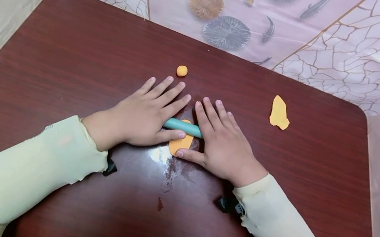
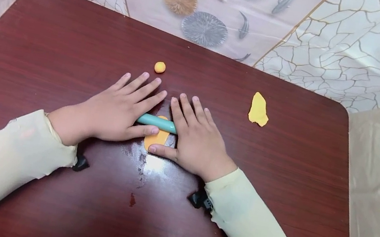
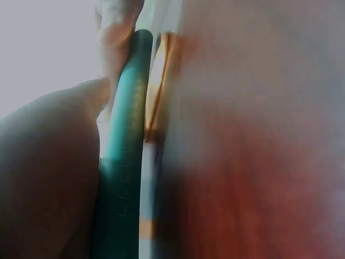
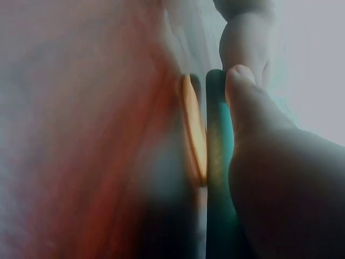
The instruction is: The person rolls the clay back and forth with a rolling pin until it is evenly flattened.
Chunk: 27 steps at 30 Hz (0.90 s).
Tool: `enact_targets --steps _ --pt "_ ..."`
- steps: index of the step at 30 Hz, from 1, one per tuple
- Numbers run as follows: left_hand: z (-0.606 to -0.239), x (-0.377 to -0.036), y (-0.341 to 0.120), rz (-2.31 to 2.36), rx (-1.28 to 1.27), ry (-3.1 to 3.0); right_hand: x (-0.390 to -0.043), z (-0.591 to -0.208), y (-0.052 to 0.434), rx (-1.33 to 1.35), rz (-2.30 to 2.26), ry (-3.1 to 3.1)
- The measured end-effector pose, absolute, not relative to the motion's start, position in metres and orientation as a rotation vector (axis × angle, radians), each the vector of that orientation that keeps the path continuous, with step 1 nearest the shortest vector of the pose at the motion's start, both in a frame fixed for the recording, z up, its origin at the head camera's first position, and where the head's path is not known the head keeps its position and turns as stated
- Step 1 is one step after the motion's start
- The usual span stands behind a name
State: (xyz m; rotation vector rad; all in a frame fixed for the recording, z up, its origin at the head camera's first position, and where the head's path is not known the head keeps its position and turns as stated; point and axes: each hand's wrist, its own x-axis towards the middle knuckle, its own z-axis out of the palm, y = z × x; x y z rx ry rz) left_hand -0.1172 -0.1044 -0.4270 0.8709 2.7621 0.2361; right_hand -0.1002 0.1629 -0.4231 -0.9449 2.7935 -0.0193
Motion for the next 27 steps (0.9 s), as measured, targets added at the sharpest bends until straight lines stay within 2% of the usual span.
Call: enact_targets --steps 14,27 --pt "-0.423 -0.143 -0.103 0.258 0.864 2.748 -0.125 -0.424 0.164 -0.891 -0.09 2.749" --pt "-0.423 -0.117 -0.103 0.205 0.921 2.76 -0.094 -0.428 0.166 -0.964 -0.071 2.798"
